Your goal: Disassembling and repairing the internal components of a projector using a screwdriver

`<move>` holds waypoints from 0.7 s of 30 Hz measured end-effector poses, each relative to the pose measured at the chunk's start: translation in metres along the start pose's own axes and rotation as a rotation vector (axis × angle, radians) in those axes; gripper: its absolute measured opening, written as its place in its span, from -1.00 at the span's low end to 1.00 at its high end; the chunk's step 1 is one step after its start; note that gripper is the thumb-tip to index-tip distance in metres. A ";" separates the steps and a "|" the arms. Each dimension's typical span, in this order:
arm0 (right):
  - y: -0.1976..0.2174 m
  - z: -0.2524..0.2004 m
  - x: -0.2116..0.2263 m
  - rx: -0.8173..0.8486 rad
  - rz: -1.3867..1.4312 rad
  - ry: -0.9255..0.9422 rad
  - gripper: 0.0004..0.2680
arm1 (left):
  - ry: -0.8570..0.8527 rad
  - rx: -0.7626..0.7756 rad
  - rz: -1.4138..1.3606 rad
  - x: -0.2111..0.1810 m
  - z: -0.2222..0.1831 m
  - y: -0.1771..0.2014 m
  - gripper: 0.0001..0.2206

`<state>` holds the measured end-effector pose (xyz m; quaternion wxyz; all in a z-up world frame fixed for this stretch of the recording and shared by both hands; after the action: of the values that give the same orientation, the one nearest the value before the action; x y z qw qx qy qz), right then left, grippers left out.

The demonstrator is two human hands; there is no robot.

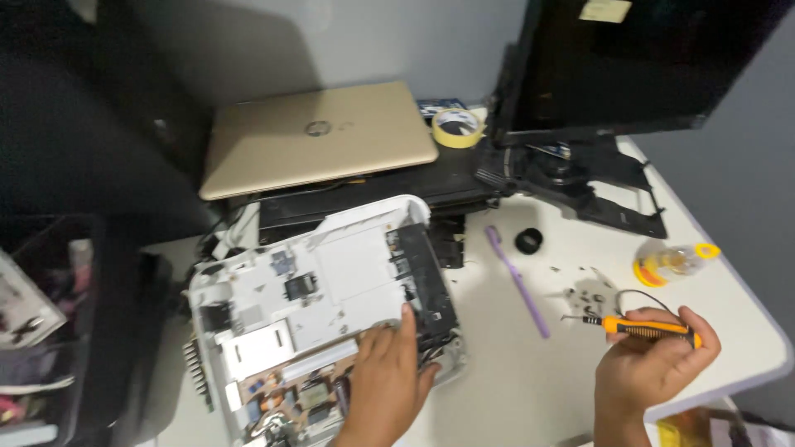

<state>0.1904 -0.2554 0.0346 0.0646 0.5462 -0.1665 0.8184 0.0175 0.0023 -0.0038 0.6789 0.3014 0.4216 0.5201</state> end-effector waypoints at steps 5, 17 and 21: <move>-0.043 -0.032 0.018 0.029 0.135 -0.111 -0.79 | 0.022 -0.052 -0.140 -0.006 0.008 0.023 -0.02; -0.102 -0.062 0.046 0.190 0.195 -0.318 -0.71 | 0.075 0.171 0.076 0.033 -0.005 0.031 -0.23; -0.088 -0.066 0.036 0.251 0.187 -0.255 -0.73 | 0.008 0.226 0.168 0.024 -0.011 0.033 -0.09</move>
<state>0.1439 -0.1527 0.0619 -0.1019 0.6312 -0.1199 0.7594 -0.0046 0.0338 0.0127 0.5931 0.4079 0.4534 0.5256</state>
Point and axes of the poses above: each hand's wrist, its own z-axis towards the middle knuckle, its own y-axis out of the back of the hand, x = y × z, the point moved 2 cm from there along z, towards the middle knuckle, and after that the axes turned 12 degrees about -y, right-handed, at the moved point
